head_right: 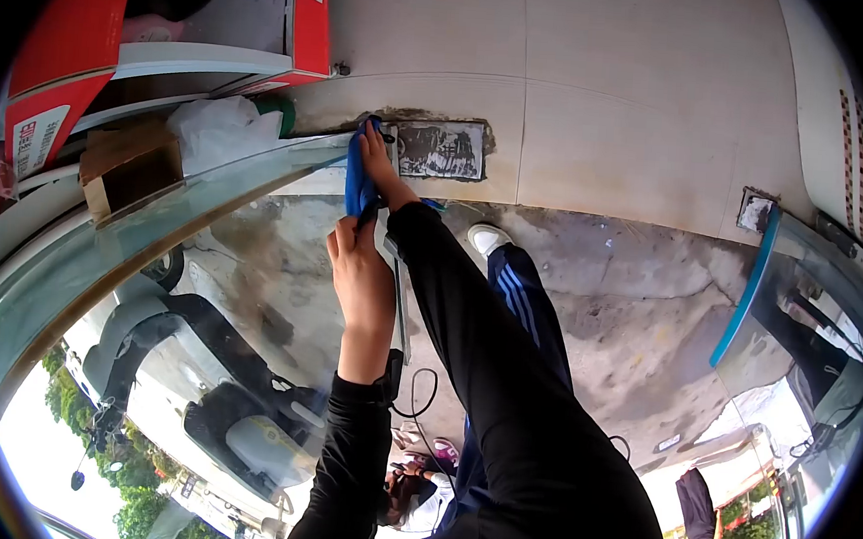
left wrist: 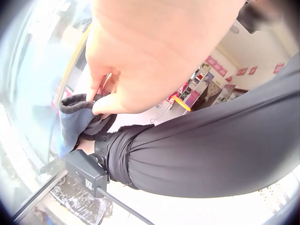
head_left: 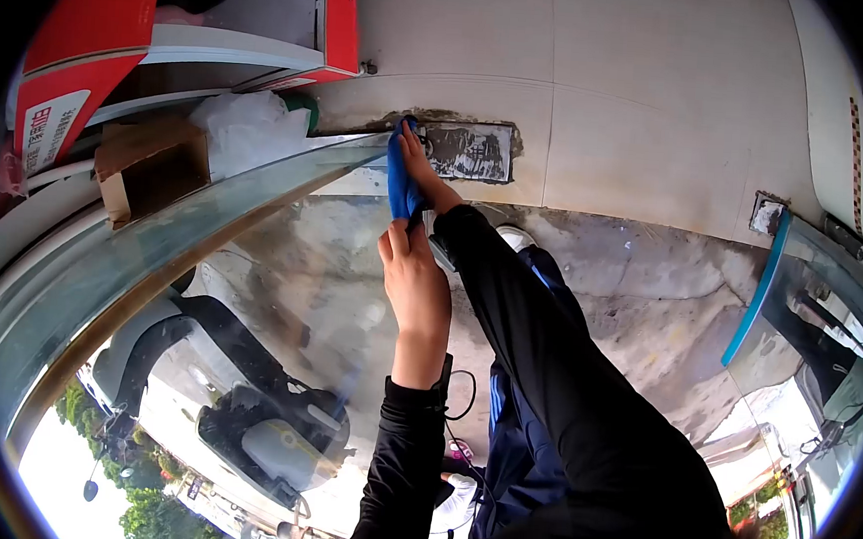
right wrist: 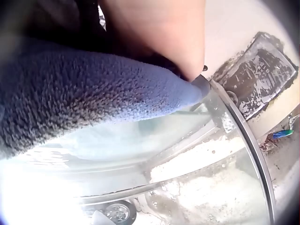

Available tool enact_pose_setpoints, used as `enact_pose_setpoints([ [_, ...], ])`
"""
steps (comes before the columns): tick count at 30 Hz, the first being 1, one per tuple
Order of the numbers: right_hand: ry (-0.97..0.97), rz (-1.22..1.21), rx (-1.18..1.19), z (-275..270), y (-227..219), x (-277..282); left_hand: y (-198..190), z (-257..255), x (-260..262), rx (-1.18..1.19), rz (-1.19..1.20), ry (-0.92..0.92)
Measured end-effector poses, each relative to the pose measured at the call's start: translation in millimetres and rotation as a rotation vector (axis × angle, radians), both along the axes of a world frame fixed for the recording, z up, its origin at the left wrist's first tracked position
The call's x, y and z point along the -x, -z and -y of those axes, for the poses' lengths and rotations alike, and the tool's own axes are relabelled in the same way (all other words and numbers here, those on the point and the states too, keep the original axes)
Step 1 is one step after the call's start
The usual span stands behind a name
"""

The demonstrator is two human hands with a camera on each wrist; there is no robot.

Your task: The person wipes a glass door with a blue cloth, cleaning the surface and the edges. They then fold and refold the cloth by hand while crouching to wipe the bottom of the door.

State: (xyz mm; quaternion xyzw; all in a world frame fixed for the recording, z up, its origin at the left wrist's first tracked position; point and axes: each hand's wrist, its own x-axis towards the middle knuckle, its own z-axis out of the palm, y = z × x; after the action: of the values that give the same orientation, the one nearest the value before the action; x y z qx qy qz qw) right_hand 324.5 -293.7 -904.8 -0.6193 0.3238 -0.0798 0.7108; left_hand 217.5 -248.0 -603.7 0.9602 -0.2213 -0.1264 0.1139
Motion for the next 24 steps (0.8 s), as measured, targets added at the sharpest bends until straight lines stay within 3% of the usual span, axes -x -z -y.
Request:
enact_pose_setpoints([
  [3, -0.018, 0.0, -0.101, -10.0, 34.5, 27.7, 25.3, -16.8, 5.6, -0.049, -0.047, 0.001],
  [4, -0.175, 0.014, 0.072, -18.8, 52.5, 42.7, 27.3, -23.8, 11.0, -0.047, -0.05, -0.004],
  [5, -0.337, 0.03, 0.245, -19.3, 34.8, 51.5, 28.1, -32.7, 17.9, -0.053, -0.054, -0.003],
  [6, -0.171, -0.122, -0.107, -29.7, 9.9, 63.3, 26.3, -41.7, 24.9, -0.061, -0.064, 0.0],
  [7, -0.169, -0.123, -0.109, -39.8, 3.2, 76.5, 23.2, -50.9, 32.6, -0.069, -0.074, 0.004],
  [9, -0.253, -0.255, -0.386, -56.2, -0.1, 98.7, 10.6, -66.4, 48.2, -0.058, -0.071, 0.001],
  [13, -0.275, -0.09, -0.179, -89.8, -23.9, 124.2, -34.5, -76.0, 69.2, -0.006, -0.07, -0.012],
  [14, -0.208, -0.032, -0.096, -90.7, -36.6, 120.3, -49.1, -74.8, 72.2, 0.018, -0.046, -0.001],
  [16, -0.077, 0.139, 0.015, -82.3, -77.8, 106.2, -82.0, -73.9, 74.6, 0.052, -0.006, 0.017],
  [19, -0.021, 0.338, 0.105, -44.7, -184.1, 83.4, -141.7, -71.3, 73.4, 0.153, 0.08, 0.017],
  [24, -0.092, 0.57, 0.179, -14.9, -369.6, 78.8, -266.7, -73.2, 93.5, 0.322, 0.26, 0.003],
])
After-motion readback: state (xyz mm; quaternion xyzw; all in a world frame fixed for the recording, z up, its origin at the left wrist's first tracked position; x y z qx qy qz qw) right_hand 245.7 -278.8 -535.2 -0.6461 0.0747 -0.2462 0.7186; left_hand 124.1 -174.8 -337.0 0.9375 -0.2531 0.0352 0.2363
